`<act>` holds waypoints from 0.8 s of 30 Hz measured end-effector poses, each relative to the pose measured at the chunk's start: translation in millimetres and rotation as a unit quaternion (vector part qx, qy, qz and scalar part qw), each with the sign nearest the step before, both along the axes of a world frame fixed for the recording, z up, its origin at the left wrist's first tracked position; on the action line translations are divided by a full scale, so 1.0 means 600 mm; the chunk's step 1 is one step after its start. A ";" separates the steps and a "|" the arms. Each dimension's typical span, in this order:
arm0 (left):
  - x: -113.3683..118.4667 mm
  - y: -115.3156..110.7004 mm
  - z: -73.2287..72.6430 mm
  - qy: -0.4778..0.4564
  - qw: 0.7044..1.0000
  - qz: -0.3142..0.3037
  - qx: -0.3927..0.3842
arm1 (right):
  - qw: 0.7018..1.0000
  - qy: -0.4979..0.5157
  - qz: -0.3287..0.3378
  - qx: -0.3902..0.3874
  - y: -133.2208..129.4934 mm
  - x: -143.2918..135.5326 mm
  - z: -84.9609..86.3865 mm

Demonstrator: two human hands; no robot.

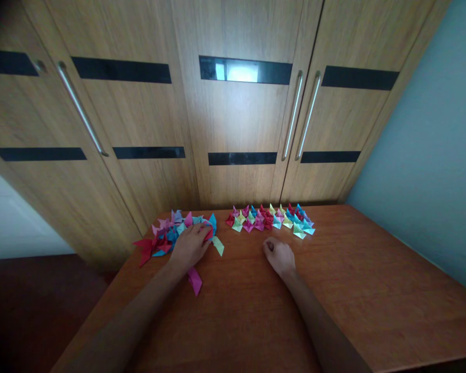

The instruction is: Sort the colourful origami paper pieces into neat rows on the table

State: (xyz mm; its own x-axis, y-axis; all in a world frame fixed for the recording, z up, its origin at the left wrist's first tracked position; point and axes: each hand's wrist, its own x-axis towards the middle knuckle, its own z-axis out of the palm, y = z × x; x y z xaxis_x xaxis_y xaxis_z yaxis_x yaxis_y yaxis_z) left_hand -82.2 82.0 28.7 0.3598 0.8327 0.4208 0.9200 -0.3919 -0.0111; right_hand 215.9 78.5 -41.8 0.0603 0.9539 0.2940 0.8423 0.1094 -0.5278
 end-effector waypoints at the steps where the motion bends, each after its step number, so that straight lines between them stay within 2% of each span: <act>1: 0.008 0.004 0.000 0.023 1.000 -0.001 0.000 | 1.000 0.004 0.002 0.000 0.000 0.000 0.000; 6: 0.026 0.017 -0.006 0.067 0.998 -0.003 -0.001 | 1.000 0.014 0.016 0.006 -0.004 0.006 0.002; 12: 0.024 0.019 -0.011 0.086 0.996 -0.008 -0.006 | 1.000 0.003 0.013 -0.010 -0.006 0.001 0.010; 20: 0.021 0.015 -0.020 0.096 0.995 0.017 -0.003 | 1.000 0.000 0.011 -0.018 -0.009 -0.001 0.013; 24: 0.025 0.016 -0.016 0.091 0.995 0.032 -0.003 | 1.000 -0.003 0.007 -0.012 -0.009 -0.001 0.012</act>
State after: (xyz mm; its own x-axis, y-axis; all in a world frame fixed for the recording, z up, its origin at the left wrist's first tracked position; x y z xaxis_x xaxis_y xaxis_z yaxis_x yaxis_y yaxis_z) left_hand -67.0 91.4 19.3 0.3767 0.8586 0.3478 0.9256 -0.3340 -0.1782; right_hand 215.4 73.1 -34.7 0.0443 0.9614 0.2714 0.8440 0.1094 -0.5251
